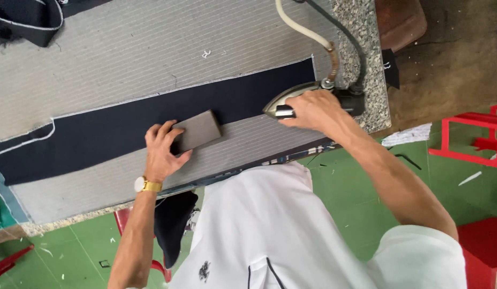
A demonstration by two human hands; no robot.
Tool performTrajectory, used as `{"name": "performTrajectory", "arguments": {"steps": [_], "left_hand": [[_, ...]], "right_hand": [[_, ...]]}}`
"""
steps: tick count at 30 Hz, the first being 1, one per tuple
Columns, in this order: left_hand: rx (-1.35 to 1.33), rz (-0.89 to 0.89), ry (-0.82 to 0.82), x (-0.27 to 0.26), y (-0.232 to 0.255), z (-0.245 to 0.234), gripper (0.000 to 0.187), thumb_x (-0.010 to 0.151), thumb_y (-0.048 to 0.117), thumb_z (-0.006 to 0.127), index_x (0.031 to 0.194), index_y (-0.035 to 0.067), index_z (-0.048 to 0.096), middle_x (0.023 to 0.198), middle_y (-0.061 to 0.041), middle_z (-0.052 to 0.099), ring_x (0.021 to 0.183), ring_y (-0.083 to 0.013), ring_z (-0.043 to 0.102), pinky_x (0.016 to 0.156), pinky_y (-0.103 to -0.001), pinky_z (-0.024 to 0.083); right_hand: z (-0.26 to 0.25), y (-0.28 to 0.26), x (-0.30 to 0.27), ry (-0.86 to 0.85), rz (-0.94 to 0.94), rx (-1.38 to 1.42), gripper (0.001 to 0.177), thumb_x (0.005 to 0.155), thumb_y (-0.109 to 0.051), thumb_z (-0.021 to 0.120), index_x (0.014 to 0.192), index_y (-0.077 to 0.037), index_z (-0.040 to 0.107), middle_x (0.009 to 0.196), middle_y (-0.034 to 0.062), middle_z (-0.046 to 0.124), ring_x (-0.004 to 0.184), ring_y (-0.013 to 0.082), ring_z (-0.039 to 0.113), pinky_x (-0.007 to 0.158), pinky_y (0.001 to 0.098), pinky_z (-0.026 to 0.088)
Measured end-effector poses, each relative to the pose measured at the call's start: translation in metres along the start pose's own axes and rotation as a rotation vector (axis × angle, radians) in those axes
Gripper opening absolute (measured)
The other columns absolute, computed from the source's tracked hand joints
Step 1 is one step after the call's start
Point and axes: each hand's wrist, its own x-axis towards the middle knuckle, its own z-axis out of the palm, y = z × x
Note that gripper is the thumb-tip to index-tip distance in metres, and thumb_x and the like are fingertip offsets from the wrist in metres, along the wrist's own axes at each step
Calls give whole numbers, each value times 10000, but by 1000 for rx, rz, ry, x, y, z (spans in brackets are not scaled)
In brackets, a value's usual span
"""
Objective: The person irons a piece of black fabric on a work table using a steam iron and a pressing block. They trim the fabric edges with scissors, fold the fabric, and continue ironing different sections. The person also uses a ruler and chalk to mark the fabric.
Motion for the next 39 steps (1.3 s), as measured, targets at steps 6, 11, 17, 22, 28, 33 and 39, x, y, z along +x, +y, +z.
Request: {"name": "performTrajectory", "arguments": {"steps": [6,11,17,22,28,33,39], "left_hand": [[-4,75,13,45,73,49,612,755,475,819,1299,252,648,1417,-37,587,1250,-308,474,1127,-475,323],[-16,147,44,96,141,99,634,719,451,823,1300,250,670,1382,-62,612,1194,-335,518,1114,-508,352],[1,203,-102,137,199,133,752,719,320,868,1418,223,610,1515,-99,508,1324,-367,440,1214,-568,250],[142,138,-234,139,209,130,738,820,333,811,1492,245,520,1576,-116,416,1430,-381,355,1234,-624,132],[175,222,-151,150,218,114,769,725,339,885,1401,177,556,1510,-150,468,1295,-387,483,1153,-650,298],[171,212,-140,150,216,114,757,732,346,877,1394,182,547,1493,-146,471,1272,-376,484,1142,-648,307],[147,214,-157,150,213,113,812,723,379,891,1407,178,504,1455,-140,461,1245,-373,463,1151,-635,310]], "right_hand": [[-6,62,-22,-5,72,40,435,899,-562,668,994,-147,756,814,157,774,877,384,773,775,480,580],[-19,100,-45,-40,122,61,459,920,-564,645,966,-119,749,815,172,775,876,397,770,778,482,571],[-39,149,-67,-46,301,137,578,840,-665,658,986,-117,769,889,233,782,942,456,747,810,525,575],[-54,215,-71,143,509,150,633,872,-657,683,1059,-58,761,920,291,760,961,496,724,831,568,570],[-107,267,-21,265,684,453,697,1096,-591,672,1277,77,587,919,200,648,731,354,652,606,466,591],[-107,313,28,407,585,379,702,1069,-626,658,1226,40,502,1179,271,567,982,460,548,867,554,418],[-60,377,63,770,323,47,607,1079,-543,840,1090,60,778,986,266,754,900,483,691,746,552,502]]}}
